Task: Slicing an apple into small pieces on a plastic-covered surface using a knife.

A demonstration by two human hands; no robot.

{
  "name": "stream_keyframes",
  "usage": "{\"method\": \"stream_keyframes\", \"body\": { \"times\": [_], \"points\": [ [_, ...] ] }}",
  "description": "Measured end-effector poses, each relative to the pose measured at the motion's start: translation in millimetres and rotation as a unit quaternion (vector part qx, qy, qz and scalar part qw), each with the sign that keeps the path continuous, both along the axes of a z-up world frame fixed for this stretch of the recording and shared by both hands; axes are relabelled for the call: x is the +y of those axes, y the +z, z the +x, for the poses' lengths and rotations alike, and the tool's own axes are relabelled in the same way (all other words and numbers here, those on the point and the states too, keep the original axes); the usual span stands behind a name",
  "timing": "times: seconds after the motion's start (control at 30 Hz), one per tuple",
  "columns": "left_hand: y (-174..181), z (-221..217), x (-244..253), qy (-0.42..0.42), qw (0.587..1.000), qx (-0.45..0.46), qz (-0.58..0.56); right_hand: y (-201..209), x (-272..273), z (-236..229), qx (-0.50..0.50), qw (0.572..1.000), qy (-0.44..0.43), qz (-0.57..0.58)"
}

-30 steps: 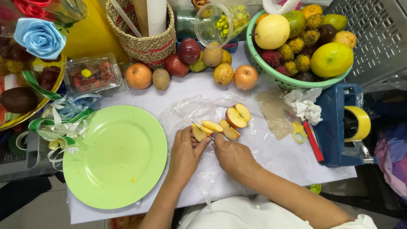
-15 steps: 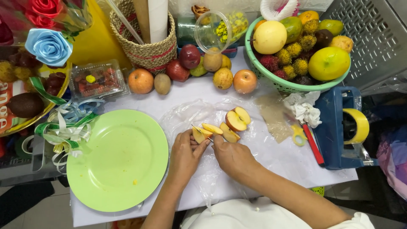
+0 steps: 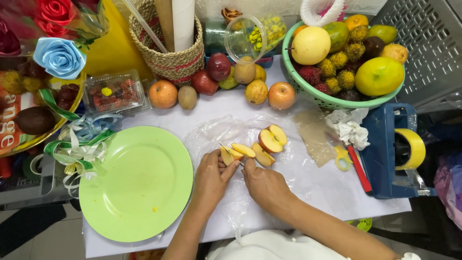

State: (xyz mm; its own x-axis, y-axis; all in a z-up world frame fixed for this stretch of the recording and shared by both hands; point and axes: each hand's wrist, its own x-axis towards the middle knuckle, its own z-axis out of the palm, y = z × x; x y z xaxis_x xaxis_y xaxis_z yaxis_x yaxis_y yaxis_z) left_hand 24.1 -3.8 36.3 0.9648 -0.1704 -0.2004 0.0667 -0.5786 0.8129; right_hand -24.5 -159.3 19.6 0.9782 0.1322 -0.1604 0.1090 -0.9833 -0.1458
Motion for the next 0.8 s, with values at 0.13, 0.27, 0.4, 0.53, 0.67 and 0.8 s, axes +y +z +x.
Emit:
{"method": "stream_keyframes", "body": {
  "times": [0.13, 0.27, 0.4, 0.53, 0.67, 0.8],
  "points": [
    [2.9, -0.2, -1.1, 0.012, 1.000, -0.001, -0.022, -10.9, -4.7, 2.6, -0.005, 1.000, 0.000, 0.001],
    [-19.2, -3.5, -3.4, 0.021, 0.999, -0.022, -0.013, -30.5, -11.9, 3.9, 0.072, 0.996, -0.002, 0.045],
    [-31.9, -3.9, 0.7, 0.012, 0.998, -0.063, -0.006, -26.2, -10.4, 8.9, 0.155, 0.983, -0.019, 0.092],
    [-30.2, -4.6, 1.8, 0.002, 0.999, -0.050, 0.007, -28.7, -9.5, 7.9, 0.144, 0.985, -0.017, 0.092],
    [-34.0, -5.3, 1.2, 0.006, 0.999, -0.032, -0.004, -22.4, -9.8, 7.9, 0.146, 0.984, -0.029, 0.098],
    [-45.6, -7.7, 1.9, -0.010, 0.997, -0.082, 0.013, -19.6, -13.7, 10.0, 0.155, 0.981, -0.025, 0.110]
  ]
}}
